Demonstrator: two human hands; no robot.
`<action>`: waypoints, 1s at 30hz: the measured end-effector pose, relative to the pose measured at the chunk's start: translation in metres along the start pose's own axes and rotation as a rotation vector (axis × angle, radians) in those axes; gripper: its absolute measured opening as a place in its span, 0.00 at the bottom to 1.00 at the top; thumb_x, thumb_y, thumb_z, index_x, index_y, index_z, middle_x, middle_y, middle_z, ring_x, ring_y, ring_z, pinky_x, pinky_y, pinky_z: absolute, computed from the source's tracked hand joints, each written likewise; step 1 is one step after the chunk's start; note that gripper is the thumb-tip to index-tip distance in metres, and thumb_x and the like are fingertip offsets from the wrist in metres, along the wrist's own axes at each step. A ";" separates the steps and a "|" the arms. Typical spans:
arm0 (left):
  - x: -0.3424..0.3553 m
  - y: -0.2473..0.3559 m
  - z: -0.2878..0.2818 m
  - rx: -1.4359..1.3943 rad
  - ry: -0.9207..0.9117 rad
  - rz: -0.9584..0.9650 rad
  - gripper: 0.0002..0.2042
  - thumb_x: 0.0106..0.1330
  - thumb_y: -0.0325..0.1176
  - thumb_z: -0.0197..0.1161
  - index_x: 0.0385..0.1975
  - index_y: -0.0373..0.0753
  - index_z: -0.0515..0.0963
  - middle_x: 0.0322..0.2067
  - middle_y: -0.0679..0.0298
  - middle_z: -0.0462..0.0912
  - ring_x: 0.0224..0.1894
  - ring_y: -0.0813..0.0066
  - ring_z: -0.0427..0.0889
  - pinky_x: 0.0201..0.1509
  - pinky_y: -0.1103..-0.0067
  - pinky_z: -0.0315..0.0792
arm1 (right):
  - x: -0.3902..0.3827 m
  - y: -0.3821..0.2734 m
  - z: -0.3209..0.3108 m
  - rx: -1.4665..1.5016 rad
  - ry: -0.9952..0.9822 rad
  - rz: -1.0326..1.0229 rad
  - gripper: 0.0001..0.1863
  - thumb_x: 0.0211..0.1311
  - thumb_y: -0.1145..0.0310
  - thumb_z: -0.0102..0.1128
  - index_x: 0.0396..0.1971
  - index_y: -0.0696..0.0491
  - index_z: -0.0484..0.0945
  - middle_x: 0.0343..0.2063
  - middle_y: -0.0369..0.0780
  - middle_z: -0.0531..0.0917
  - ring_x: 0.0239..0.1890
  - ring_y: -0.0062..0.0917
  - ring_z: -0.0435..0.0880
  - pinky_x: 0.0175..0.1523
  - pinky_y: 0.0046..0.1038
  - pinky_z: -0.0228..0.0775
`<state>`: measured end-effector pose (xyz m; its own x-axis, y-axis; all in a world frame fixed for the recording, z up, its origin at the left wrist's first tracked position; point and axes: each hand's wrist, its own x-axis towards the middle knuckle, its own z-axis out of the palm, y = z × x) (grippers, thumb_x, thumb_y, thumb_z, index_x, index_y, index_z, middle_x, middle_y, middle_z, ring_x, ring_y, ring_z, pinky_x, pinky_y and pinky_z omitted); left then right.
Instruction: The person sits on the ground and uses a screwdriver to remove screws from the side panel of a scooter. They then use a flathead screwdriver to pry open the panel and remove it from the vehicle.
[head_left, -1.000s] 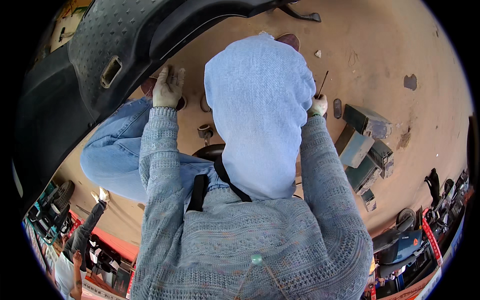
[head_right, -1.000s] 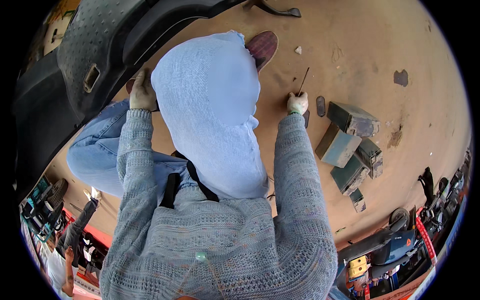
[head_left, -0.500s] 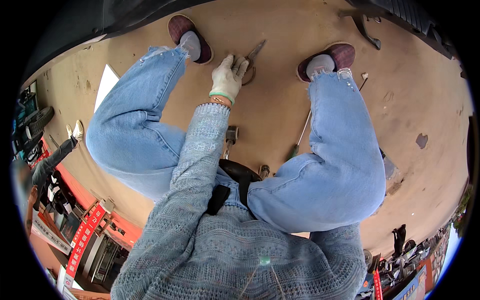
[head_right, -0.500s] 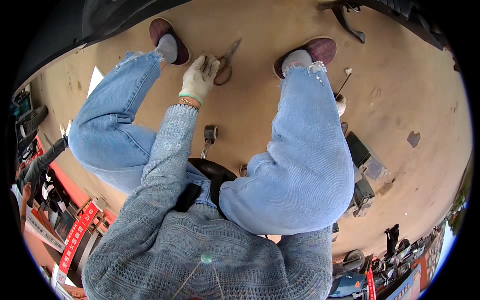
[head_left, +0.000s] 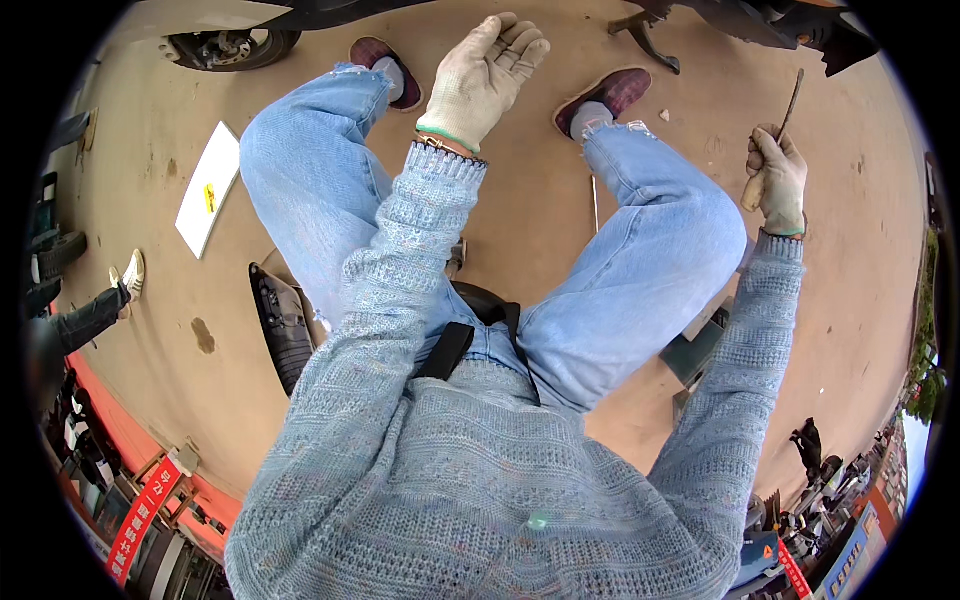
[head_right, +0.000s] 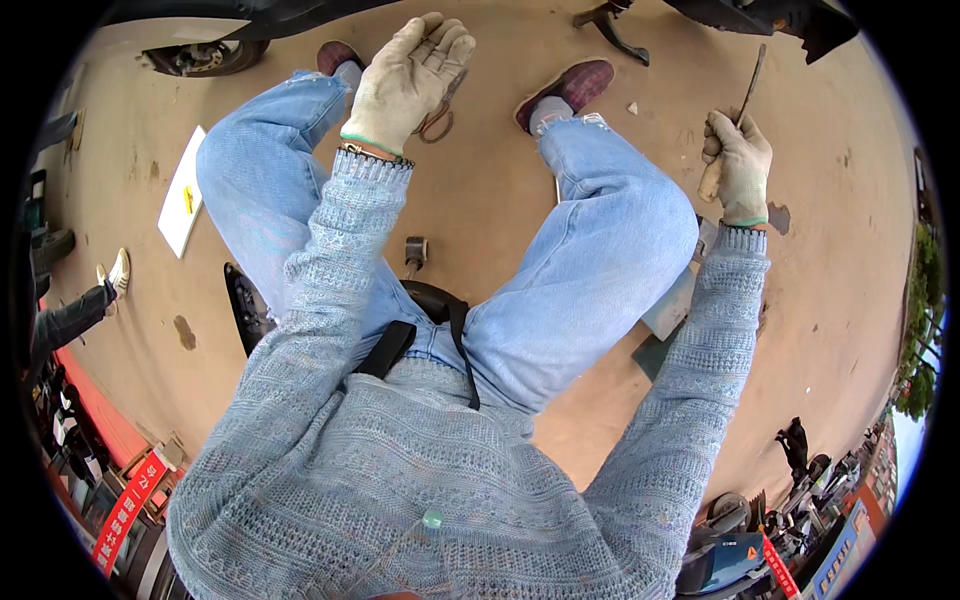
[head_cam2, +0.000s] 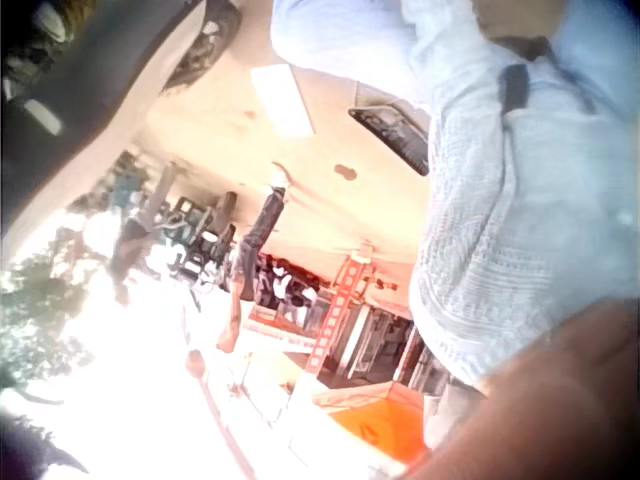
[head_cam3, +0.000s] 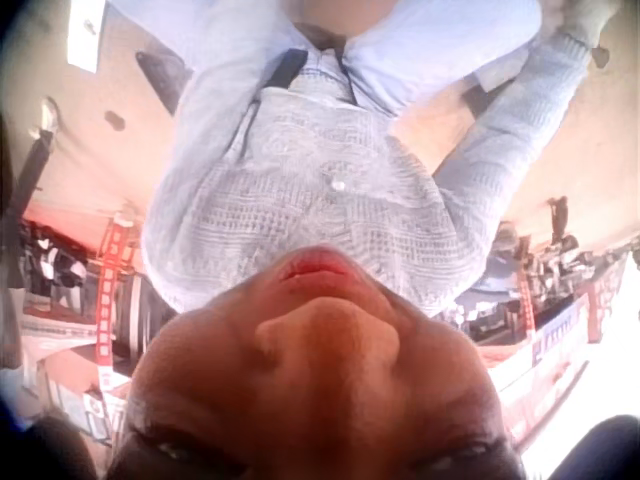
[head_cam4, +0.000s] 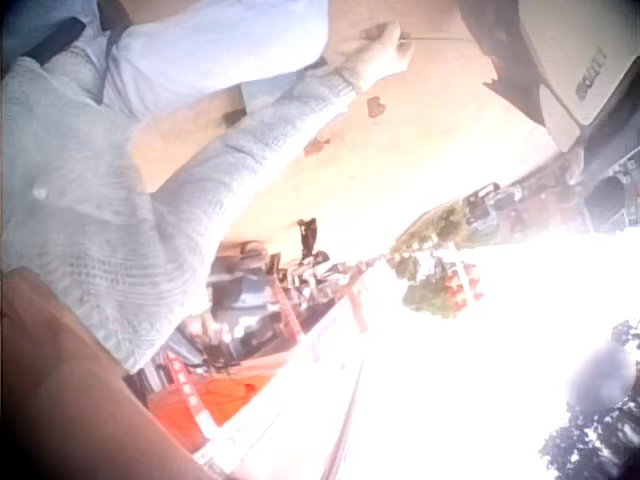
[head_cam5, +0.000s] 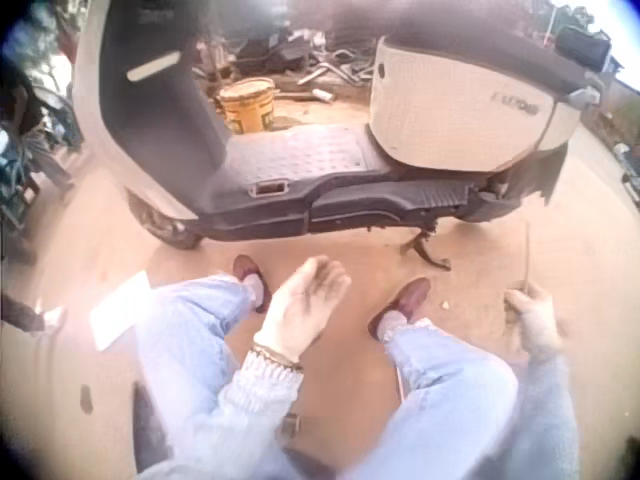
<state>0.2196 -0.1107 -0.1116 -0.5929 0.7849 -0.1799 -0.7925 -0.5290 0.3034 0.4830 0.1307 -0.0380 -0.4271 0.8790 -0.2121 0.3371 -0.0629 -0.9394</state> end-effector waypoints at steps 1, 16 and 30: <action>-0.005 0.002 0.022 0.003 -0.068 -0.011 0.15 0.69 0.32 0.48 0.46 0.26 0.66 0.44 0.50 0.71 0.51 0.60 0.72 0.60 0.67 0.70 | -0.015 -0.041 0.002 -0.067 -0.061 -0.033 0.08 0.59 0.72 0.56 0.36 0.59 0.74 0.22 0.33 0.74 0.17 0.11 0.66 0.22 0.13 0.59; -0.108 -0.058 0.056 -0.002 -0.015 -0.309 0.19 0.72 0.38 0.35 0.48 0.28 0.66 0.47 0.53 0.71 0.51 0.64 0.70 0.61 0.66 0.63 | -0.143 -0.046 0.122 -0.137 -0.472 -0.030 0.12 0.51 0.69 0.55 0.33 0.60 0.77 0.18 0.37 0.77 0.13 0.17 0.73 0.17 0.20 0.67; -0.103 -0.067 0.051 0.388 -0.247 -0.193 0.12 0.68 0.35 0.51 0.43 0.33 0.72 0.33 0.63 0.78 0.31 0.76 0.77 0.35 0.81 0.73 | -0.127 -0.010 0.121 0.760 -0.523 0.401 0.10 0.60 0.67 0.58 0.27 0.59 0.76 0.16 0.36 0.76 0.14 0.18 0.71 0.17 0.22 0.66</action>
<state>0.3412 -0.1396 -0.0654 -0.3515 0.9346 -0.0542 -0.7453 -0.2444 0.6203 0.4328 -0.0376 -0.0346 -0.7759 0.4200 -0.4708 -0.0100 -0.7543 -0.6564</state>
